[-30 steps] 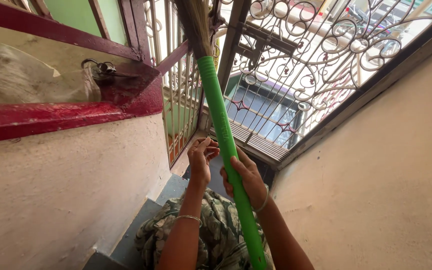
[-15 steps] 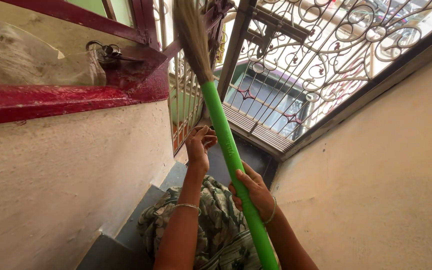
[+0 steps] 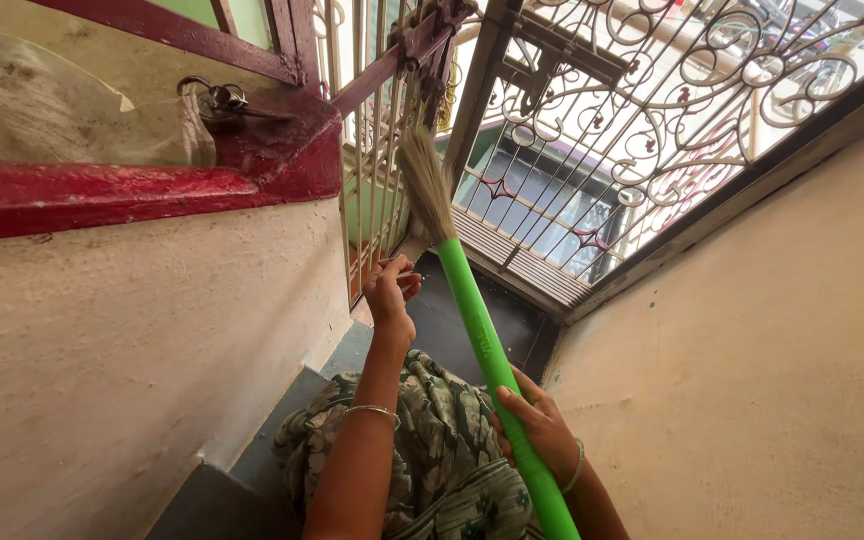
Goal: The person sweeps the staircase steps and adjacent wall using a broom.
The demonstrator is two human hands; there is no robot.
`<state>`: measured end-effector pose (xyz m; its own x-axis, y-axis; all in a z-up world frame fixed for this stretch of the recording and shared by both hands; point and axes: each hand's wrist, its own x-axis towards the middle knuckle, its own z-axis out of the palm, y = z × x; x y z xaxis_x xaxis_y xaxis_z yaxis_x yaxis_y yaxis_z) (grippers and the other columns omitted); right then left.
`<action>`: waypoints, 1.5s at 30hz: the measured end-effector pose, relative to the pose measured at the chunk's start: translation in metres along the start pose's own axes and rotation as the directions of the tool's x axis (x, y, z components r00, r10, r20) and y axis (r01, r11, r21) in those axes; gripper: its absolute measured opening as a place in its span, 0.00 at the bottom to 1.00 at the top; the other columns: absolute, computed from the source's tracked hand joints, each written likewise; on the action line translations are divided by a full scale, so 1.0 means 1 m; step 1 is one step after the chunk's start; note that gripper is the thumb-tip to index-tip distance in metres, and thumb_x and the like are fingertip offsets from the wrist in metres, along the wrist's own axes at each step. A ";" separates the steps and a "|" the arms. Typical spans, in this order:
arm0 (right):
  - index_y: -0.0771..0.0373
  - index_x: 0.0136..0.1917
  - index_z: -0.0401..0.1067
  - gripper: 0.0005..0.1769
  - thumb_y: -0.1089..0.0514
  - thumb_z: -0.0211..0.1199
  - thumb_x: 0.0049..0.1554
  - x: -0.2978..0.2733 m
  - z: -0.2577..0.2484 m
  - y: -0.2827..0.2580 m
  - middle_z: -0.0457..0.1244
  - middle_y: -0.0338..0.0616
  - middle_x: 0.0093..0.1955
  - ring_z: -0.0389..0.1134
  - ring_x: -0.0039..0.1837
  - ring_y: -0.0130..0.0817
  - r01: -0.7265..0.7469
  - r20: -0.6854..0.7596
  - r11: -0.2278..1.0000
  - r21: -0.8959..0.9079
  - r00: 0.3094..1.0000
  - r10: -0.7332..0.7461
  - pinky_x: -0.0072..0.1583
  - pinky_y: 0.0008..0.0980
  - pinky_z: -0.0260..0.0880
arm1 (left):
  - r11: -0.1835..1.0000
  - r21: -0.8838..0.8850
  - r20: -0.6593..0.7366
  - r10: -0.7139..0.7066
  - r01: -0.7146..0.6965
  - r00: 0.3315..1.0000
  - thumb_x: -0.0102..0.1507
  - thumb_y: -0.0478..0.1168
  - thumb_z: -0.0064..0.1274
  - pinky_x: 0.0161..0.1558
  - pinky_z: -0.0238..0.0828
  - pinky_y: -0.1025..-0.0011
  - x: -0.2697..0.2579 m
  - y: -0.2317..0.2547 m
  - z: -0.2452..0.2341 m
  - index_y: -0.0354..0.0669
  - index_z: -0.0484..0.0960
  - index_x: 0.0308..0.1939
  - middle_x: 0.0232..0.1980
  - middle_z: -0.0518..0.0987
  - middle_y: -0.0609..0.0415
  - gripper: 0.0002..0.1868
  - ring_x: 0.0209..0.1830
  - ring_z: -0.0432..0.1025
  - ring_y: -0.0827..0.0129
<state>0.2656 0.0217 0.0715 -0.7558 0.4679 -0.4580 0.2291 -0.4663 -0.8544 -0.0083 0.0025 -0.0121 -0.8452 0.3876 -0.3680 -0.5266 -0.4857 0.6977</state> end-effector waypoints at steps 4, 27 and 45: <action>0.58 0.80 0.53 0.38 0.52 0.58 0.60 -0.010 0.013 -0.018 0.61 0.43 0.29 0.61 0.23 0.27 0.043 0.153 0.999 0.029 0.987 -0.047 0.24 0.27 0.63 | 0.999 0.000 0.017 -0.038 0.038 0.999 0.63 0.39 0.54 0.34 0.72 0.72 -0.003 -0.001 0.002 0.43 0.78 0.37 0.35 0.78 0.56 0.04 0.29 0.74 0.70; 0.61 0.54 0.60 0.16 0.48 0.55 0.64 0.165 0.047 -0.108 0.62 0.45 0.35 0.63 0.27 0.27 0.231 -0.007 0.905 0.358 0.970 -0.245 0.28 0.25 0.64 | 0.998 0.024 0.067 -0.053 0.052 0.996 0.64 0.39 0.54 0.36 0.73 0.68 0.004 -0.001 0.000 0.44 0.78 0.38 0.37 0.80 0.54 0.04 0.31 0.75 0.66; 0.55 0.65 0.62 0.19 0.49 0.56 0.63 0.209 0.103 -0.137 0.62 0.43 0.32 0.65 0.27 0.26 0.511 -0.049 0.858 0.059 0.860 -0.508 0.27 0.26 0.67 | 0.998 -0.006 0.077 -0.060 0.061 0.995 0.64 0.39 0.54 0.38 0.72 0.67 0.004 0.009 -0.008 0.43 0.76 0.37 0.36 0.79 0.53 0.05 0.32 0.75 0.66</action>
<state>0.0134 0.1059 0.1185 -0.7361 0.6763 0.0285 -0.2259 -0.2057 -0.9522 -0.0172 -0.0072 -0.0119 -0.8024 0.4755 -0.3607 -0.5775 -0.4663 0.6701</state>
